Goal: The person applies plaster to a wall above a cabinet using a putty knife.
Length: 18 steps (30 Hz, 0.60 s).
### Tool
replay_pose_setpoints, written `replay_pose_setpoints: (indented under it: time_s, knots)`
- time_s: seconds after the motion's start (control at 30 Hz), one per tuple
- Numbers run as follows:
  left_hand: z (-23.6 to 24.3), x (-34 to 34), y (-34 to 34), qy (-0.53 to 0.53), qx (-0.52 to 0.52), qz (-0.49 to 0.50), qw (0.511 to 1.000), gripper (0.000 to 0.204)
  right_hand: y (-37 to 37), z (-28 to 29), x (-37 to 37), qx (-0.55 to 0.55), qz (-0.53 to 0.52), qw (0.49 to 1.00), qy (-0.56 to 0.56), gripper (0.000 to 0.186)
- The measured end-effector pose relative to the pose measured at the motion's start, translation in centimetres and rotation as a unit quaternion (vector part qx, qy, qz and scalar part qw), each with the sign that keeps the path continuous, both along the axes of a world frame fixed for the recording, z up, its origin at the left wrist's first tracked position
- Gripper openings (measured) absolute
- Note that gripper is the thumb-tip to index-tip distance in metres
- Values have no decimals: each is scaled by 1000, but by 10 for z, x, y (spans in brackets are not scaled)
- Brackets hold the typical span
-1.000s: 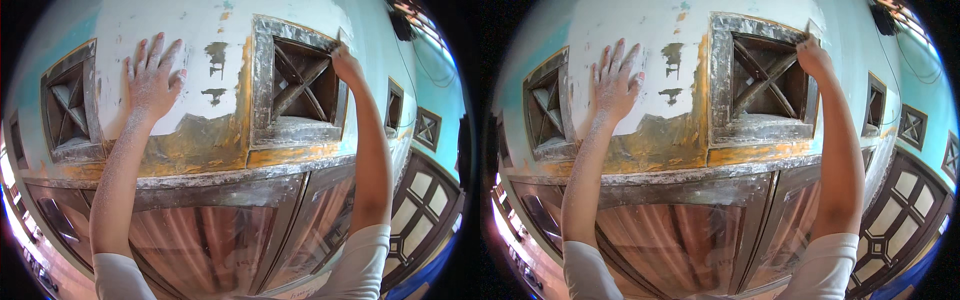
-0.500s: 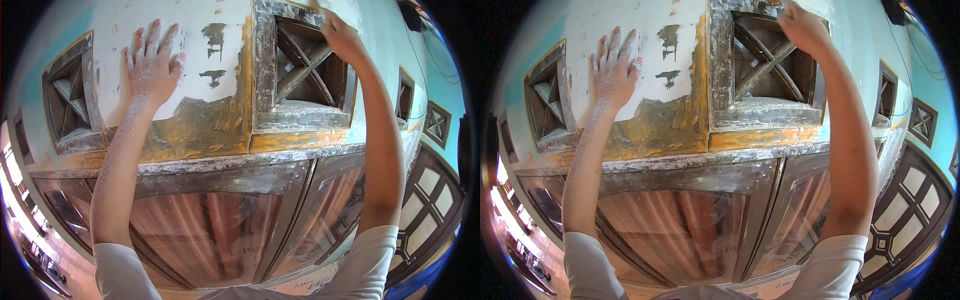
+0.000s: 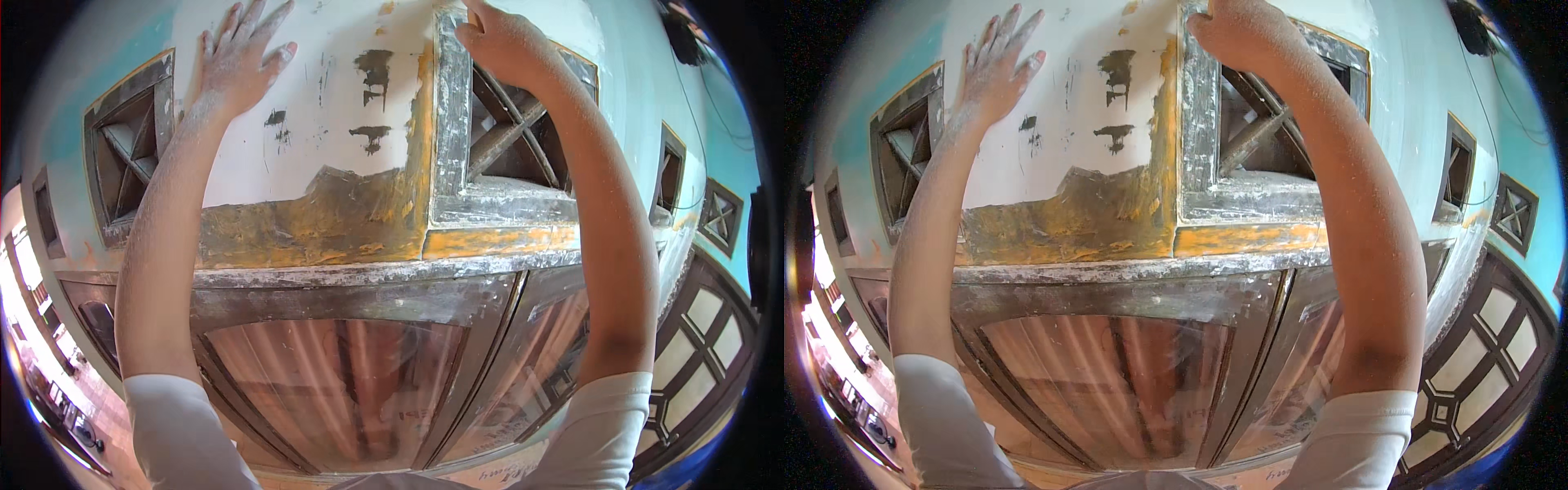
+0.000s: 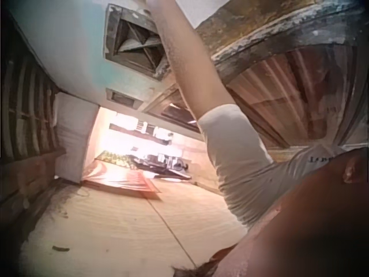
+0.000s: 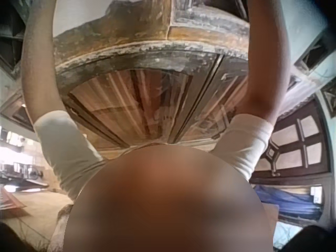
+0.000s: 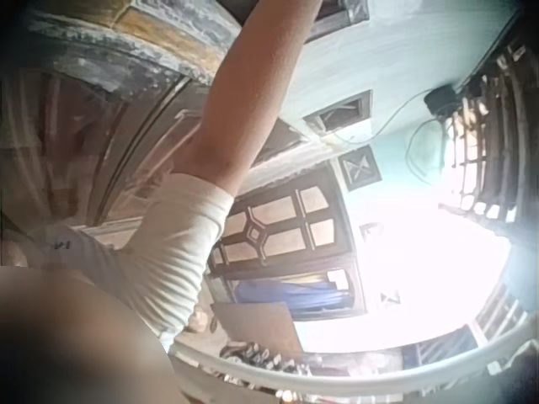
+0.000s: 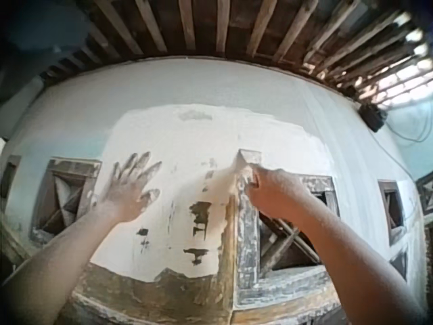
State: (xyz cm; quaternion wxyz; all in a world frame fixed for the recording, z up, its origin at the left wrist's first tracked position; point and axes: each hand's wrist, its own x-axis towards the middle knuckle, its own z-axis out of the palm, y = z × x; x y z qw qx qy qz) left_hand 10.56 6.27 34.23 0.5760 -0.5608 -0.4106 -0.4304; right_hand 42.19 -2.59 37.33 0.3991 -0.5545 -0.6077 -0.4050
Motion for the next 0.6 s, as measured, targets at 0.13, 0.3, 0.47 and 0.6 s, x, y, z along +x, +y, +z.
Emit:
replay_pose_setpoints:
  time_s: [0.13,0.3,0.47,0.6]
  knots:
    - [28,9,-27,-90,-130,-18,987,68,-7,35,-1,3,37,999,0,55]
    - [25,8,-18,-108,-94,-46,989,65,26,35,-11,34,39,998,-45,57]
    - [8,12,-6,-94,-76,-54,991,66,21,26,-26,16,76,997,-10,58]
    - [-14,23,-10,-45,-80,-50,994,76,36,53,-28,56,90,994,5,56]
